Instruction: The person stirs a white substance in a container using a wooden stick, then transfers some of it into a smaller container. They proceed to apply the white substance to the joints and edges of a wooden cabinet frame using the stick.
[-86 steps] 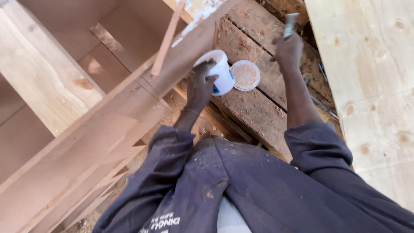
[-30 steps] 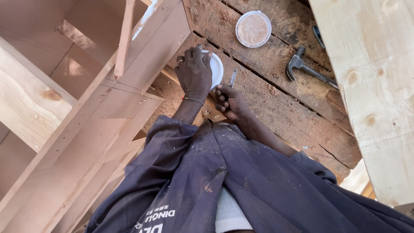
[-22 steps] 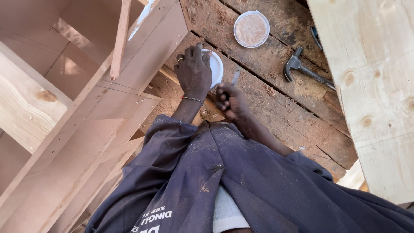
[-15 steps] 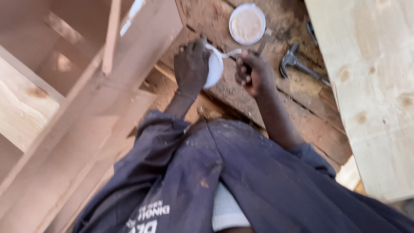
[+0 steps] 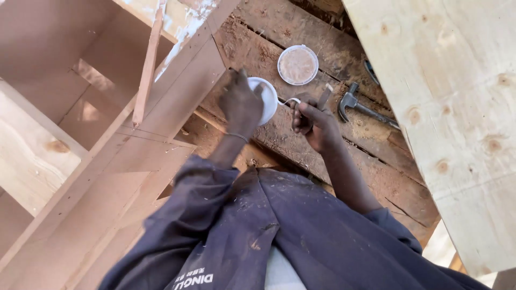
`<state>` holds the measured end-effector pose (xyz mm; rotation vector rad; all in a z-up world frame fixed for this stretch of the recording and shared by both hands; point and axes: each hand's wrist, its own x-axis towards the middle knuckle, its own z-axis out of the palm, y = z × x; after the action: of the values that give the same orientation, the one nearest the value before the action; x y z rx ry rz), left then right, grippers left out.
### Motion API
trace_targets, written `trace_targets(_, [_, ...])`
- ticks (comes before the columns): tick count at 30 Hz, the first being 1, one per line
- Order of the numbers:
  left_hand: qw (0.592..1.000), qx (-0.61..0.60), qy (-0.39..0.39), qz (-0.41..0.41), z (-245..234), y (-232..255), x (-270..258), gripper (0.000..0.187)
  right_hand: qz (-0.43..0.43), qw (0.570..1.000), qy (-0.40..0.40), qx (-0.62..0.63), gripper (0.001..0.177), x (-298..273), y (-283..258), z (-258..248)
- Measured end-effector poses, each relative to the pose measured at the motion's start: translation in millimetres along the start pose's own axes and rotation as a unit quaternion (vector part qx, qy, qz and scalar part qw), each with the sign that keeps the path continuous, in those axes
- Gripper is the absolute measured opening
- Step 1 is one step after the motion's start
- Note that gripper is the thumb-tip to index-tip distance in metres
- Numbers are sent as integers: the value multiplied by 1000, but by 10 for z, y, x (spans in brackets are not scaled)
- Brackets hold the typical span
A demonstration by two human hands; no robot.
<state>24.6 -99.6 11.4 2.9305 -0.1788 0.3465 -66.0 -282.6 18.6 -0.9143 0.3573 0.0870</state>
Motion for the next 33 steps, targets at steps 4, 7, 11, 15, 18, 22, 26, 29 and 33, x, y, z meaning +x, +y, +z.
trace_targets(4, [988,-110,-71,-79,-131,233,-291,61,33,997,-38,66,24,-141,-10,164])
trace_targets(7, [991,-89,31,96,122,-133,-210,43,34,993,-11,112,24,-174,-202,106])
trace_targets(11, [916,62,30,395,-48,-709,220,23,-75,981,18,177,25,-189,-884,-179])
trace_targets(15, [969,12,-34,245,60,-586,144,49,-77,989,57,111,27,-279,-939,111])
trace_targets(18, [985,-147,-52,-79,142,-183,-324,64,-70,984,-81,145,28,-388,-766,156])
trace_targets(22, [940,-249,8,-232,295,-108,-408,47,-71,981,-82,158,27,-424,-812,310])
trace_targets(26, [963,-250,-10,95,340,-466,-62,27,-68,956,-99,266,19,-351,-1094,-272])
trace_targets(29, [951,-151,64,262,410,-841,577,25,-275,945,-136,116,21,-562,-1573,-250])
trace_targets(33, [977,-73,134,149,176,-478,509,18,-235,943,-194,134,20,-742,-1516,85])
